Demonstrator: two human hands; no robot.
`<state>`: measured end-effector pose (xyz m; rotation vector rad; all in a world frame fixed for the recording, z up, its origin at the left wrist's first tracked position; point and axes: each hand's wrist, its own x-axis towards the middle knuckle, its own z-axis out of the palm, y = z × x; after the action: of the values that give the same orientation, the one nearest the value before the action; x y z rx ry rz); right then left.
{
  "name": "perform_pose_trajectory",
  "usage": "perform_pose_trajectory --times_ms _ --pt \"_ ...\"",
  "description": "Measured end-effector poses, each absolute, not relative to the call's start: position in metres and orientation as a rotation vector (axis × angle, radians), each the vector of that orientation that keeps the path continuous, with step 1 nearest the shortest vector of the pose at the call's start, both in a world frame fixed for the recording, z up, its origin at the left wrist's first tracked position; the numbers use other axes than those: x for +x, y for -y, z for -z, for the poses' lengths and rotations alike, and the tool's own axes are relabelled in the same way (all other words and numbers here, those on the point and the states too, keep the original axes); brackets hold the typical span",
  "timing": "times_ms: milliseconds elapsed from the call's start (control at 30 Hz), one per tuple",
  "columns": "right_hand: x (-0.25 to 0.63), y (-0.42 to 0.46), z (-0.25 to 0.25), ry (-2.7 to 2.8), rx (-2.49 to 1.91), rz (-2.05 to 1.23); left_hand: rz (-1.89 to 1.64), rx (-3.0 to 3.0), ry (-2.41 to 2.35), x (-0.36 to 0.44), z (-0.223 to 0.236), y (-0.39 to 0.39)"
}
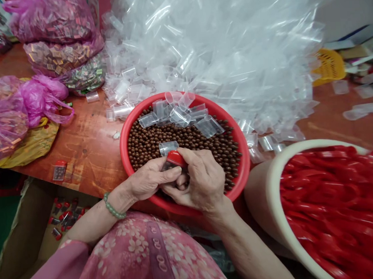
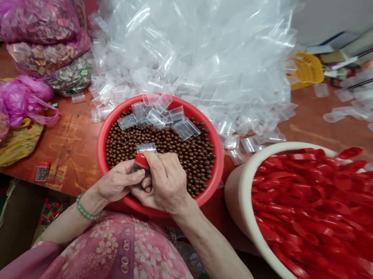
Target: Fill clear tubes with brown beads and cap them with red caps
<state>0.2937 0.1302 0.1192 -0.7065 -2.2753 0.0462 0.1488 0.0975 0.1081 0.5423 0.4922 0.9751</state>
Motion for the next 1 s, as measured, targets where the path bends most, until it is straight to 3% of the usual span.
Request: perform_pose_trajectory --times_ms 433,600,667,800,1000 --pt "0.299 -0.111 -0.124 2.33 -0.676 -0.021 -0.928 0.634 -0.674 0.155 -0.105 -0.088" --pt "0.314 -0.112 -0.147 2.604 -0.557 -0.504 -1.003 1.014 -0.849 0.127 -0.136 -0.056" --pt "0.318 -0.131 -0.149 2.643 -0.544 -0.623 -0.873 1.17 -0.958 0.103 -0.15 -0.034" --pt "0.313 -0.177 -0.133 2.708 -0.692 -0.464 -0.658 1.224 -1.33 0.047 -0.156 0.013" --pt "0.301 -0.205 -0.114 2.89 -0.744 -0.611 -0.321 1.071 -1.93 -0.026 -0.106 0.083"
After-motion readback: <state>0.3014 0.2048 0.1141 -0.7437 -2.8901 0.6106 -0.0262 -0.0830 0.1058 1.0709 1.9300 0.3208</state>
